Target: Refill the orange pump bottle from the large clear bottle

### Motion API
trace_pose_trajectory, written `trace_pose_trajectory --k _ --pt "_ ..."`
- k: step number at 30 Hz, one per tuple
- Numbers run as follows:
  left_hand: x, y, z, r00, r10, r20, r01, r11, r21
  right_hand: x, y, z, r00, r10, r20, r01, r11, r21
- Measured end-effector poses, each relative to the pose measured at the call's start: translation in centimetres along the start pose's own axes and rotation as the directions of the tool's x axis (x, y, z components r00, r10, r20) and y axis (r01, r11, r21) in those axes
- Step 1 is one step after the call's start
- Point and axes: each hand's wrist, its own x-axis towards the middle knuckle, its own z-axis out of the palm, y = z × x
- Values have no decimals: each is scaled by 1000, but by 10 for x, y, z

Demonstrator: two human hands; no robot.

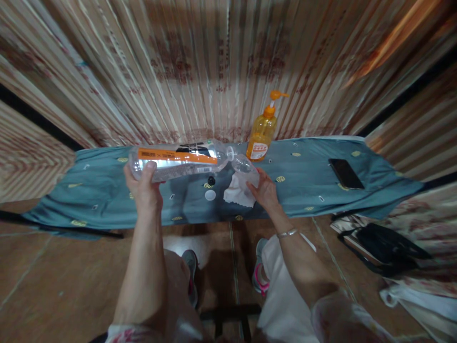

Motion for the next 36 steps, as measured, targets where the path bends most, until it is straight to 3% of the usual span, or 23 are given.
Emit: trace_pose_trajectory --k 17,36 --pt "2 -1 -3 999 -7 46 6 1000 30 1 -3 -3 1000 23 20 -23 1000 -8" --pt "1 -2 -3 1000 -4 3 4 1000 16 1 -1 -3 1000 10 11 -10 1000 2"
